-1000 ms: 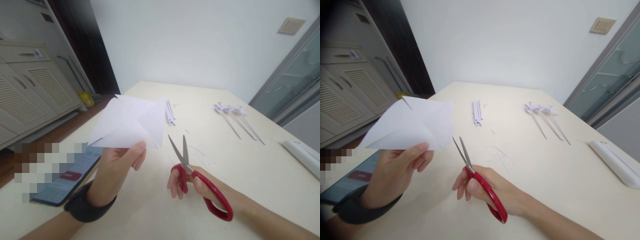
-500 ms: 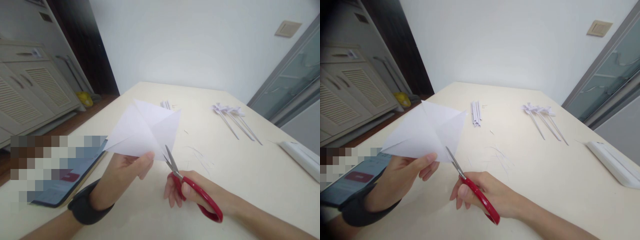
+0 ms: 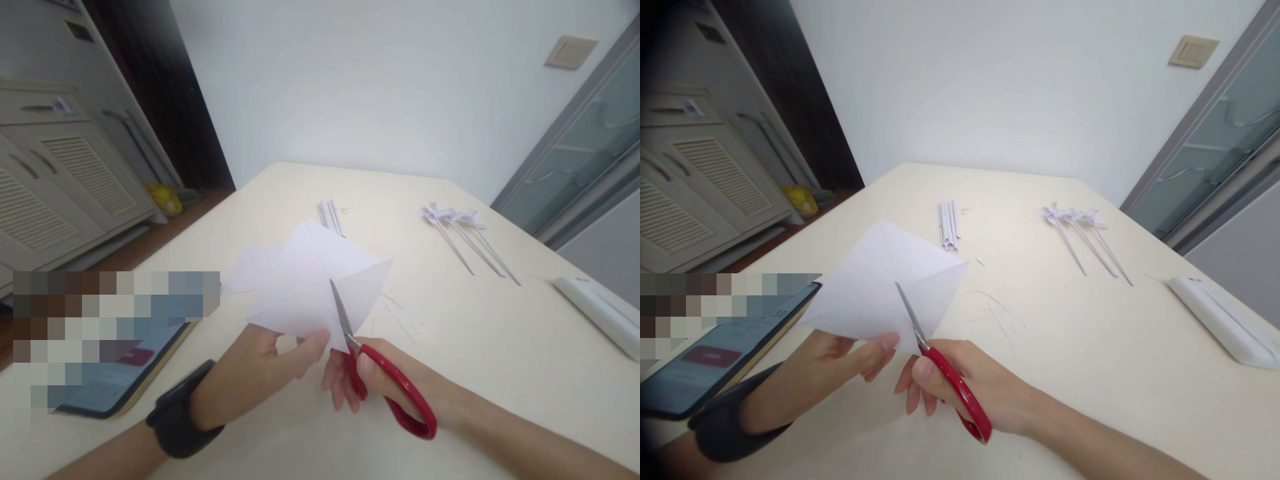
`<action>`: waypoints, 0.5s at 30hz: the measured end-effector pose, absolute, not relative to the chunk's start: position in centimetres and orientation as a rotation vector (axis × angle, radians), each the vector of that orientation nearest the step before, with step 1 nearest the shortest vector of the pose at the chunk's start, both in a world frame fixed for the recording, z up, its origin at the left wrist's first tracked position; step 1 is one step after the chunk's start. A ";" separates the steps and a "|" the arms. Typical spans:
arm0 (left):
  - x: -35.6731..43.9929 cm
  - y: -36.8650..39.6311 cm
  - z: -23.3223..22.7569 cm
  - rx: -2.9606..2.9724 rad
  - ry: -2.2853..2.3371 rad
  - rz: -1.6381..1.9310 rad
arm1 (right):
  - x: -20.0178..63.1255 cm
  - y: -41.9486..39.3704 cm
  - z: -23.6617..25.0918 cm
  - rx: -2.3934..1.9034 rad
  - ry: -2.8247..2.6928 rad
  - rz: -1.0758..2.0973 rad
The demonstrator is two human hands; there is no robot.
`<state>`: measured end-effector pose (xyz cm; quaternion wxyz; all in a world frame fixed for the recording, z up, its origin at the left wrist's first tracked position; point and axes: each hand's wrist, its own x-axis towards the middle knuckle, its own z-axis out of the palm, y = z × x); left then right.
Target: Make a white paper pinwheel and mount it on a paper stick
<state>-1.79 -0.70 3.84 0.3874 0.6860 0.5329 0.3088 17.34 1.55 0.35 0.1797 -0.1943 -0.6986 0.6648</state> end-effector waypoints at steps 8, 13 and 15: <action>-2.1 -0.9 3.9 1.795 1.381 0.698 | 17.1 1.4 0.4 -0.529 -1.981 1.855; -2.5 -1.0 2.8 1.804 1.454 0.675 | 17.0 1.5 0.0 -0.558 -2.007 1.826; -2.6 -1.0 2.5 1.757 1.525 0.627 | 17.0 1.5 0.0 -0.604 -2.007 1.827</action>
